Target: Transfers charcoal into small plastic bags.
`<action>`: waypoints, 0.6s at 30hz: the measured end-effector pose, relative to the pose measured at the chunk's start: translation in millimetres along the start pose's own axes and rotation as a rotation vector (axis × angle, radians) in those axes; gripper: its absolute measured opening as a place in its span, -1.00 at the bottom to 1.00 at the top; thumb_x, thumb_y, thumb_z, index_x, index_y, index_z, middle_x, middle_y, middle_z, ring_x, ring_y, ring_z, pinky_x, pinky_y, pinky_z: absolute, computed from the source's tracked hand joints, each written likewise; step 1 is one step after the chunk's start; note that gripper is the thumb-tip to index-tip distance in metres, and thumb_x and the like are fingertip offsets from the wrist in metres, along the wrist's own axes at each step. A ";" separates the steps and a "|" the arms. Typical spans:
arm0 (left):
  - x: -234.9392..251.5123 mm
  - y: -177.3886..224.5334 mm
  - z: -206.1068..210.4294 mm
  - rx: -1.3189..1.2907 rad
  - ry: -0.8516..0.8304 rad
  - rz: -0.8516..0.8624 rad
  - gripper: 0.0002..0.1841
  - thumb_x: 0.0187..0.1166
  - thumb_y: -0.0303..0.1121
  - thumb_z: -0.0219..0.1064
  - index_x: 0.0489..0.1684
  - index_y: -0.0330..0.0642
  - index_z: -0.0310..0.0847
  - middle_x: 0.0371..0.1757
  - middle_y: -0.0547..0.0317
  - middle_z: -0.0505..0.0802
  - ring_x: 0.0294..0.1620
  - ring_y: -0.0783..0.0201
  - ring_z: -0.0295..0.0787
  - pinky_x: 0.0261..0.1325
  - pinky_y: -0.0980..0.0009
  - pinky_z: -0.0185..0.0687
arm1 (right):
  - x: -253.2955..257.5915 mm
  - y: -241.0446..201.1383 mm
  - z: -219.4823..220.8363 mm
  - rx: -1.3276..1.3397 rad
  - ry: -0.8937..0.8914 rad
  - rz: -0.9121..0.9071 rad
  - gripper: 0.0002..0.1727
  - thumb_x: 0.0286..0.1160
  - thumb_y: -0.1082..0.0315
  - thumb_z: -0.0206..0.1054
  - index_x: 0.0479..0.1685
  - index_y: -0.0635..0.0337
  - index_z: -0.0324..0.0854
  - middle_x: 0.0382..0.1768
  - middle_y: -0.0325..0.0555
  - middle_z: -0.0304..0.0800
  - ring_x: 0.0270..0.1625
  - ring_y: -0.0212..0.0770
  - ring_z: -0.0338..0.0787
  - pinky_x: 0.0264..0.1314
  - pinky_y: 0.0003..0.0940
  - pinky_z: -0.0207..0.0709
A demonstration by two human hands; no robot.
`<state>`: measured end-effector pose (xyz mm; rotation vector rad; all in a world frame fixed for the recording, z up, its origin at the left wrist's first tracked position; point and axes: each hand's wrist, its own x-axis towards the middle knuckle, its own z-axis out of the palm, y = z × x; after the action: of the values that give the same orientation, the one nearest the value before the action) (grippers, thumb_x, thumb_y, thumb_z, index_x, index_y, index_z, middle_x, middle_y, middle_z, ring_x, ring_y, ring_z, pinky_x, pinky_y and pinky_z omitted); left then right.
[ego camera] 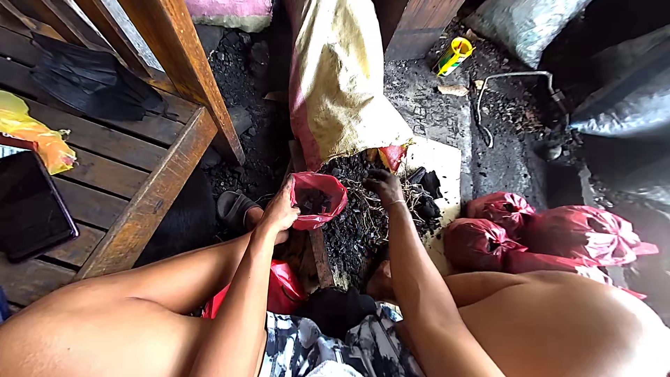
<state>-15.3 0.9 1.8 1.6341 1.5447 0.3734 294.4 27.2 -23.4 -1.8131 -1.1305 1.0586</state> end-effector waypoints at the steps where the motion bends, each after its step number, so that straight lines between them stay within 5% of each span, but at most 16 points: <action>1: 0.3 1.4 -1.3 0.002 0.000 0.000 0.07 0.35 -0.57 0.48 0.95 -0.03 -0.17 0.76 -0.15 0.41 0.72 -0.13 0.39 0.69 -0.20 0.31 | 0.2 -18.5 -2.9 0.037 -0.050 -0.054 -0.61 0.39 0.45 0.56 0.21 0.32 0.72 0.01 0.14 0.85 -0.07 -0.08 0.89 0.13 -0.07 0.80; 5: 0.4 5.8 -8.6 0.034 -0.037 -0.034 0.06 0.40 -0.53 0.45 0.96 -0.03 -0.22 0.80 -0.14 0.36 0.75 -0.09 0.35 0.74 -0.13 0.26 | -10.4 -78.4 9.6 0.030 -0.311 -0.294 -0.68 0.29 0.57 0.54 0.06 0.34 0.77 -0.11 0.04 0.89 -0.12 -0.19 0.87 0.06 -0.18 0.81; 8: 1.9 4.1 -12.0 0.055 -0.066 -0.026 0.05 0.42 -0.52 0.44 0.95 -0.11 -0.25 0.79 -0.18 0.35 0.77 -0.06 0.32 0.78 -0.04 0.21 | -24.6 -94.5 42.5 -0.157 -0.488 -0.379 -0.68 0.22 0.58 0.59 0.01 0.28 0.81 -0.15 0.00 0.93 -0.15 -0.15 0.88 0.05 -0.04 0.78; 11: 1.5 3.7 -13.1 0.066 -0.069 -0.024 0.04 0.41 -0.52 0.42 0.94 -0.15 -0.24 0.79 -0.19 0.36 0.77 -0.04 0.32 0.79 -0.01 0.20 | -28.3 -96.4 75.2 -0.349 -0.553 -0.288 -0.56 0.27 0.43 0.65 0.21 0.15 0.79 0.04 0.04 0.90 0.01 -0.03 0.88 0.22 0.12 0.72; 13: -2.3 7.3 -14.3 0.087 -0.071 -0.059 0.03 0.44 -0.51 0.43 0.95 -0.13 -0.23 0.79 -0.18 0.36 0.77 -0.06 0.32 0.78 -0.04 0.20 | -29.7 -93.2 74.9 -0.313 -0.531 -0.284 -0.52 0.34 0.41 0.61 0.32 0.12 0.75 0.12 0.07 0.88 0.03 -0.02 0.89 0.22 0.10 0.73; 18: 3.2 -6.1 -3.3 0.044 0.003 -0.055 0.07 0.36 -0.55 0.49 0.95 -0.02 -0.17 0.76 -0.17 0.42 0.72 -0.16 0.38 0.68 -0.22 0.30 | -3.5 -55.7 31.8 -0.267 -0.254 -0.212 -0.74 0.56 0.35 0.44 0.14 0.20 0.80 0.01 0.01 0.92 0.02 -0.09 0.90 0.24 0.06 0.74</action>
<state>-21.1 4.4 -1.7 1.6210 1.6070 0.3145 246.9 47.8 14.6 -1.7409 -1.6460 1.0729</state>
